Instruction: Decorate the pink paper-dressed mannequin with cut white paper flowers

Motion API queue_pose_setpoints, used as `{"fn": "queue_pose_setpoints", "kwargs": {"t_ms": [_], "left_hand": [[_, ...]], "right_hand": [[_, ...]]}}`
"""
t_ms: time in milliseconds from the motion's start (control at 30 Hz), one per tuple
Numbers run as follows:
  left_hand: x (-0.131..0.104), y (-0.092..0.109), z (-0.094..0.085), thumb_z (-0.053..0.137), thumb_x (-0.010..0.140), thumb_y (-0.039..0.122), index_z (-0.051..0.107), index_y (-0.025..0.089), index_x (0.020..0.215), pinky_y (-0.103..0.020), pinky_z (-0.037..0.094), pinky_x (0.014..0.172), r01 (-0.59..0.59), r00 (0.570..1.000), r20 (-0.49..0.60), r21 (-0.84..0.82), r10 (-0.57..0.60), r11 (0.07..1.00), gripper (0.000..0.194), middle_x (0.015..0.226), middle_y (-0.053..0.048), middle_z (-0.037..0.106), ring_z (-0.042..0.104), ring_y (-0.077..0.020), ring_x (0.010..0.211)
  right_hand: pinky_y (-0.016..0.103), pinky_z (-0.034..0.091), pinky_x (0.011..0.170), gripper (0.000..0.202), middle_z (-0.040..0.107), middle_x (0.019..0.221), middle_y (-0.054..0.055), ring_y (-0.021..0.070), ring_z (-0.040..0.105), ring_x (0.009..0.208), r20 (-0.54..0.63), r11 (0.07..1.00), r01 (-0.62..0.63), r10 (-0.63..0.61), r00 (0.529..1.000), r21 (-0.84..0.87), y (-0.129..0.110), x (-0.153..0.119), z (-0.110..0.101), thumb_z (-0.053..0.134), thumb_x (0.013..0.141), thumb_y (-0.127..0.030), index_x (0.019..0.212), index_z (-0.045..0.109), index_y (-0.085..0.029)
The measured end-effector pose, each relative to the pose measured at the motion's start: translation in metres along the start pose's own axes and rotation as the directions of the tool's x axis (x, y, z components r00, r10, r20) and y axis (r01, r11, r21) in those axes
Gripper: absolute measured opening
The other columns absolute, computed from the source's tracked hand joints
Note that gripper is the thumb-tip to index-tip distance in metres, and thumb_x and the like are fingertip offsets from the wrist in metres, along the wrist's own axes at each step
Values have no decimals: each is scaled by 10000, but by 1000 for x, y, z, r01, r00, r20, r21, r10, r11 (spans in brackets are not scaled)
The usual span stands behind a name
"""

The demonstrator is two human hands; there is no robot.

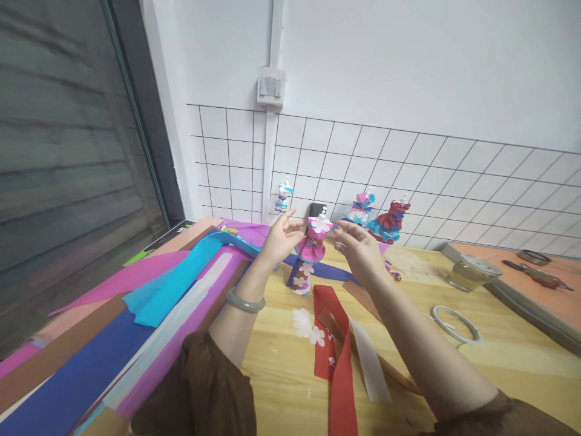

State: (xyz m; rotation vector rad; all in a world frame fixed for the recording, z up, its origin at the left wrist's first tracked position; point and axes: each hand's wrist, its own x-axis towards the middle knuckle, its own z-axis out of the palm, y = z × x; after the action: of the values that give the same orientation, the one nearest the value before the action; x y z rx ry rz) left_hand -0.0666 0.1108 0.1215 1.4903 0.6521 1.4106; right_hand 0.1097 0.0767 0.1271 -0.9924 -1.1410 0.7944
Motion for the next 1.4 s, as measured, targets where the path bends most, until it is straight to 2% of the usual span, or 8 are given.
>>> {"fn": "queue_pose_setpoints", "kwargs": {"t_ms": [167, 367, 500, 767, 967, 1167, 1300, 1400], "left_hand": [[3, -1, -2, 589, 690, 101, 421, 141, 1237, -367, 420, 906, -10, 997, -80, 25, 12, 1000, 573, 1027, -122, 620, 567, -198, 994], [5, 1, -3, 583, 689, 106, 481, 143, 1147, -327, 458, 825, -50, 968, -244, 24, 54, 998, 471, 945, -95, 634, 590, -175, 925], [2, 8, -1, 603, 729, 225, 515, 147, 1095, -263, 467, 722, -127, 942, -310, 27, 130, 991, 384, 755, -36, 632, 608, -135, 762], [-5, 17, 13, 611, 744, 325, 560, 160, 1029, -164, 329, 431, -133, 942, -303, 60, 145, 989, 333, 482, 67, 433, 400, -54, 433], [-6, 11, 20, 601, 750, 375, 572, 173, 1018, -164, 272, 368, -90, 948, -293, 137, 127, 987, 337, 414, 81, 382, 342, -52, 364], [-13, 11, 29, 586, 757, 414, 601, 169, 999, -171, 237, 333, -55, 958, -262, 227, 116, 972, 345, 387, 83, 355, 317, -50, 333], [-21, 21, 38, 573, 776, 392, 625, 172, 978, -179, 189, 337, -133, 948, -243, 282, 205, 950, 302, 404, 85, 315, 260, -39, 349], [-30, 36, 49, 545, 803, 370, 643, 173, 911, -191, 212, 353, -230, 910, -264, 319, 320, 919, 244, 440, 69, 347, 283, -43, 376]], "right_hand": [[247, 449, 580, 397, 569, 866, 43, 134, 523, 712, 23, 996, -78, 79, 997, -46, 2, -15, -29, 710, 622, -369, 966, 606, -201], [244, 409, 551, 425, 514, 668, -5, 112, 468, 588, 99, 979, -54, 74, 992, -195, -4, -45, -59, 695, 655, -404, 1001, 578, -189], [237, 381, 512, 330, 504, 578, -6, 104, 442, 528, 82, 952, -128, 156, 984, -277, 2, -63, -75, 664, 665, -472, 776, 604, -168], [230, 188, 408, 461, 317, 403, -60, 65, 243, 394, -4, 920, -204, 215, 977, -335, 44, -74, -99, 522, 759, -539, 494, 377, -191], [252, 191, 433, 523, 230, 411, -54, 77, 216, 417, -25, 907, -131, 132, 991, -401, 47, -81, -103, 405, 834, -512, 438, 249, -207], [250, 149, 432, 500, 172, 485, -56, 77, 164, 458, -28, 897, -73, 67, 997, -437, 47, -83, -114, 434, 830, -494, 492, 197, -211], [252, 165, 416, 503, 207, 441, -57, 75, 190, 427, -81, 919, -82, 55, 995, -385, 49, -77, -126, 415, 836, -509, 468, 241, -213], [252, 169, 414, 514, 205, 427, -58, 74, 194, 415, -93, 916, -80, 47, 995, -392, 51, -74, -128, 413, 830, -523, 454, 248, -213]]}}
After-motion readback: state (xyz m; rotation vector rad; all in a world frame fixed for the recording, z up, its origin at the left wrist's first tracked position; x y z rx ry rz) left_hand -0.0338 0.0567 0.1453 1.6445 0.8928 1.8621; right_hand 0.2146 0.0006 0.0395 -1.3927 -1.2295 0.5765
